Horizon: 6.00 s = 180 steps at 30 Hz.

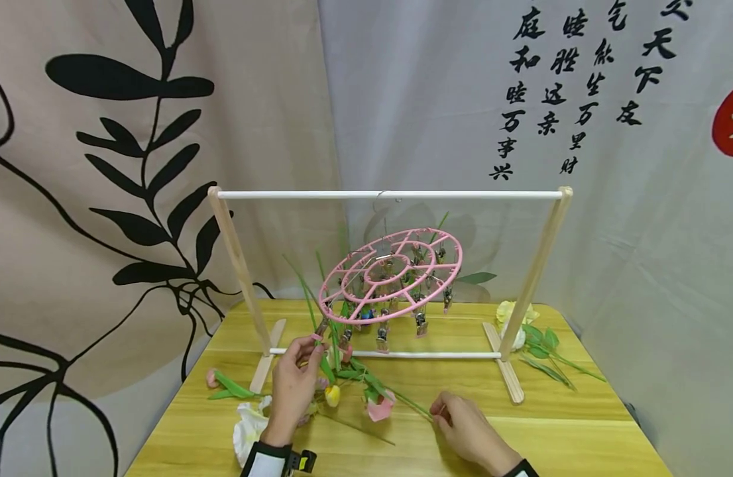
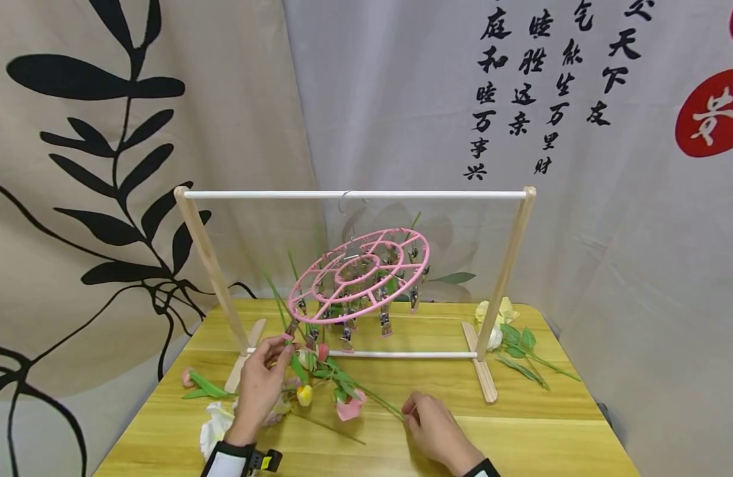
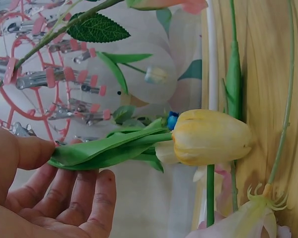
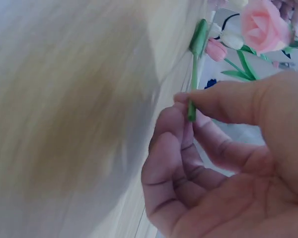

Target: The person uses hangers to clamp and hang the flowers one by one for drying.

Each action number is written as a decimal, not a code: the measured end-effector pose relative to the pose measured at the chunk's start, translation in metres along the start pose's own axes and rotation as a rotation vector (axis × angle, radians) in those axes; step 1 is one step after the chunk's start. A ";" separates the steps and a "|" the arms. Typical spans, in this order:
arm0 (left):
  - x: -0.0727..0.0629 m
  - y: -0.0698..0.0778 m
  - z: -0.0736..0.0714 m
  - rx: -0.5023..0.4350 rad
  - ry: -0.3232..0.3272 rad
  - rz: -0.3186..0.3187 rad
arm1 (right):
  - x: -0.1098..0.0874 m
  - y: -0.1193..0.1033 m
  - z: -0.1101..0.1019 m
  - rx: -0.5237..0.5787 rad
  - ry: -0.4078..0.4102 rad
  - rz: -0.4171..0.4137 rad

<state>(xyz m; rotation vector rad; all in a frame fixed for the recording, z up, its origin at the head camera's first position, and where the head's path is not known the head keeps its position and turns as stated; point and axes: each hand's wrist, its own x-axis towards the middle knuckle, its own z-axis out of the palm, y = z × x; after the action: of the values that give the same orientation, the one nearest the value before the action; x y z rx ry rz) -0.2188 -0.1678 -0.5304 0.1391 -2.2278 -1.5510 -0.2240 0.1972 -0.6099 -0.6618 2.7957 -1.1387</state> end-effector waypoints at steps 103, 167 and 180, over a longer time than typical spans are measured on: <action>-0.079 0.065 0.061 0.045 -0.176 0.344 | 0.029 -0.125 -0.078 0.443 0.346 -0.345; -0.067 0.071 0.092 0.009 -0.215 0.369 | 0.036 -0.126 -0.061 0.489 0.308 -0.249; -0.070 0.074 0.090 -0.013 -0.243 0.294 | 0.027 -0.132 -0.065 0.476 0.286 -0.160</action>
<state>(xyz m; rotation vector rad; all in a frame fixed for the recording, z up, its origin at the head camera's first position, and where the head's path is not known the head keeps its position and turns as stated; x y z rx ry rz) -0.1793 -0.0394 -0.5089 -0.3831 -2.2911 -1.4835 -0.2130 0.1443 -0.4703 -0.7241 2.5445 -1.9818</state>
